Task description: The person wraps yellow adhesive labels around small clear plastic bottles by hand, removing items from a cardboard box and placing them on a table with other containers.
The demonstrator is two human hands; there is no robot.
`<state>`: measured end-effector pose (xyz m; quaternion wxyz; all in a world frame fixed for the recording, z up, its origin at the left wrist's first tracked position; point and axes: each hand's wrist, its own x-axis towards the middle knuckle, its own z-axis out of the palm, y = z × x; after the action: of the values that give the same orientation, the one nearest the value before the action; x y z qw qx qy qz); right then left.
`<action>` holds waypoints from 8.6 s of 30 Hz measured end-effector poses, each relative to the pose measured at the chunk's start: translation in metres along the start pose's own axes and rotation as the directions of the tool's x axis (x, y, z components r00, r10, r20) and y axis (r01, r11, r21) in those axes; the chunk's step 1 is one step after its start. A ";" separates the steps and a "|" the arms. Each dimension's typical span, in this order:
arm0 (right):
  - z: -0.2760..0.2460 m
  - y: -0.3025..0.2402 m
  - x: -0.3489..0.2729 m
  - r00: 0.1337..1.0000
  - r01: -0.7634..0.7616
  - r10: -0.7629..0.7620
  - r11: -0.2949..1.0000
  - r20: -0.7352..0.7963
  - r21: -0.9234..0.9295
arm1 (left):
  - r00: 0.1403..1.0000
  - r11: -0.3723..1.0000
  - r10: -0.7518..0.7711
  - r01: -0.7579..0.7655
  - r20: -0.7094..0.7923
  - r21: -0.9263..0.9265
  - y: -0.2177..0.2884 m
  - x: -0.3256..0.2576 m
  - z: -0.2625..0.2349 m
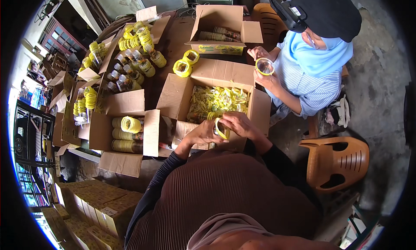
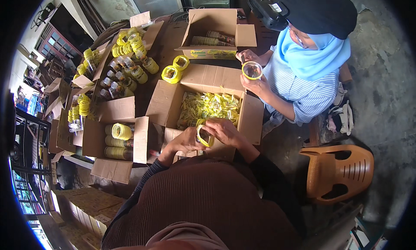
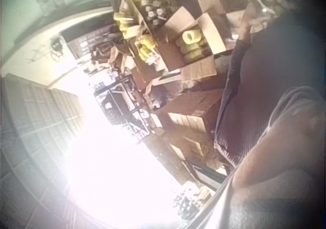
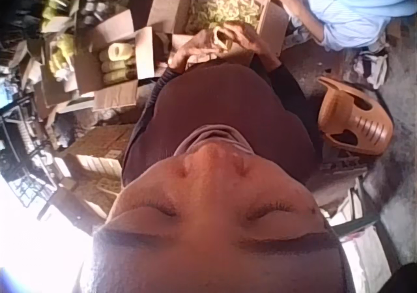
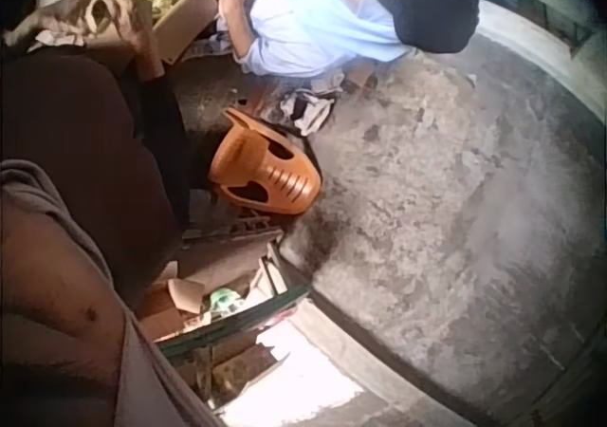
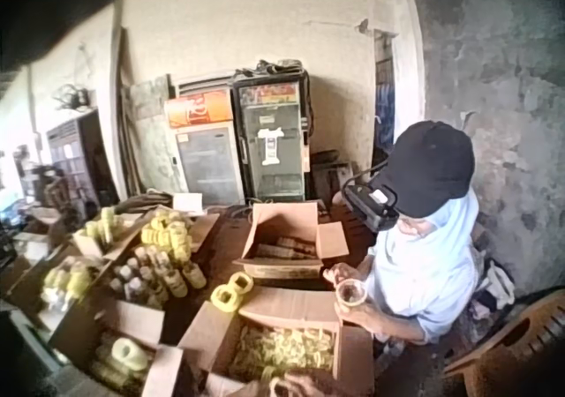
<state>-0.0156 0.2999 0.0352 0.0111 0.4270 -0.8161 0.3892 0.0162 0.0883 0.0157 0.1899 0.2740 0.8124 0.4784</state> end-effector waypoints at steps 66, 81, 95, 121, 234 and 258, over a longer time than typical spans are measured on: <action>0.049 -0.002 0.004 0.943 -0.241 0.234 0.970 -0.235 0.000 | 0.913 0.878 0.020 0.180 -0.408 0.445 -0.011 -0.014 0.027; 0.030 0.058 -0.019 0.843 -0.450 0.444 0.891 -0.304 0.055 | 0.814 0.931 0.098 0.128 -0.572 0.342 -0.007 -0.030 0.005; 0.036 -0.003 0.002 0.908 -0.268 0.263 0.963 -0.326 0.031 | 0.859 0.901 0.144 0.092 -0.492 0.425 0.005 -0.012 0.000; 0.077 0.070 -0.019 0.946 -0.230 0.225 0.973 -0.232 0.003 | 0.846 0.837 0.144 0.172 -0.513 0.519 0.007 -0.018 0.025; 0.030 -0.026 -0.002 0.838 -0.305 0.541 0.357 0.071 0.883 | 0.767 0.934 0.180 0.064 -0.616 0.353 0.030 -0.043 -0.009; 0.107 0.048 -0.004 0.904 -0.427 0.420 0.897 0.083 0.116 | 0.514 0.892 0.106 0.330 -0.851 0.310 -0.018 -0.082 -0.007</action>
<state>-0.0130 0.2494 -0.0711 -0.1247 0.2497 -0.8620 0.4232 0.0713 0.0252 0.0069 -0.2662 -0.0148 0.9010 0.3423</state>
